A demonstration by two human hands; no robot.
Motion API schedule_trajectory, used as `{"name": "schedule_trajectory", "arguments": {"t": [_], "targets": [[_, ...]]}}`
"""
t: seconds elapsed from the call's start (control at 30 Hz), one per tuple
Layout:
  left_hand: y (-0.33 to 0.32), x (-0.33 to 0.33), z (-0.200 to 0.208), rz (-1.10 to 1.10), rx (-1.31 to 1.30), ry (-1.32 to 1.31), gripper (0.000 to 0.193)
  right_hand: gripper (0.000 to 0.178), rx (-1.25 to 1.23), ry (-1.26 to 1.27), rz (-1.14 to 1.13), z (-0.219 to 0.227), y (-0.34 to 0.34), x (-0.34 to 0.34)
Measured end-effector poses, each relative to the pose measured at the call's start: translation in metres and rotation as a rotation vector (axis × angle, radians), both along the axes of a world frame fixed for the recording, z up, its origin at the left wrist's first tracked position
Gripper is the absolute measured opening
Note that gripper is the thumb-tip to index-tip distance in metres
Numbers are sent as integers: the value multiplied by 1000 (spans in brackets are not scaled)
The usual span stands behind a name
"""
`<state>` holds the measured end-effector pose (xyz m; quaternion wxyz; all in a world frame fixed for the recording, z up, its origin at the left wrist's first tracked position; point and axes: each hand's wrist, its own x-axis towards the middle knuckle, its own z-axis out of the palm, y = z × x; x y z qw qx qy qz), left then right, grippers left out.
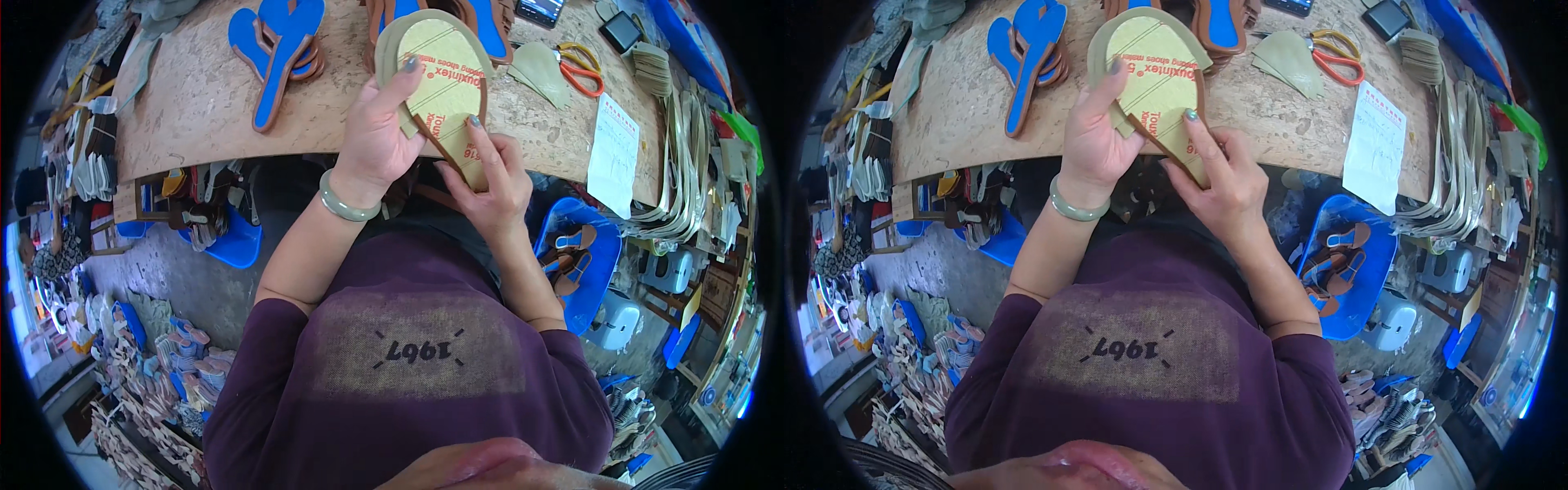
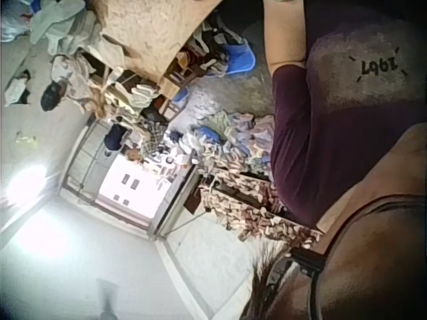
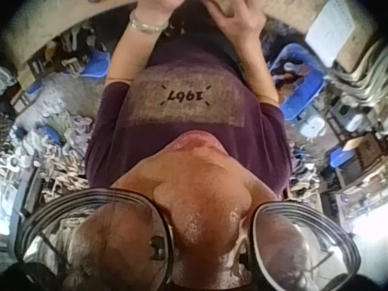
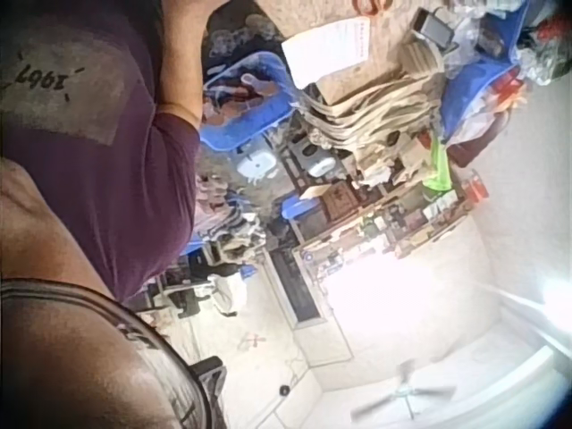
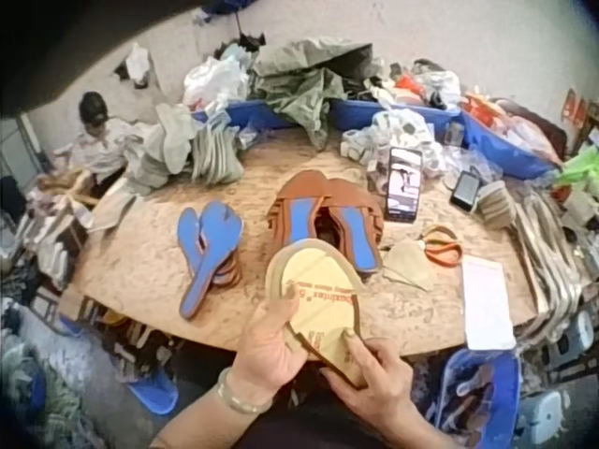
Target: The person assembles sandals by hand in a workshop setting. They repeatedly pick up a blue sandal sole and a beige insole, align the insole onto the sole, and press them together. The person handles the items one at a time, stacking the finished pairs on the table.
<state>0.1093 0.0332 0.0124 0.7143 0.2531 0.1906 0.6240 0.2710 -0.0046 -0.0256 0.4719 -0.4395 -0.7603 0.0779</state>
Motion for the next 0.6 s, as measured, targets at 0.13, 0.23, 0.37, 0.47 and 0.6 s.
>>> {"name": "schedule_trajectory", "arguments": {"t": [0.13, 0.23, 0.37, 0.47, 0.6], "targets": [[4, 3, -5, 7, -18, -45, 37, 63, -2, -8, -23, -4, -1, 1], [5, 4, -8, 20, -16, 14, 36, 61, 19, -28, -23, -5, 1, 3], [0, 0, -10, 13, -55, 21, 42, 61, -18, -29, 12, -3, 0, 3], [-1, 2, -6, -55, -54, -134, 52, 63, -20, 31, 30, -1, 3, 5], [2, 5, -5, -117, -78, -260, 56, 65, -26, 73, 34, -6, 3, 6]]}}
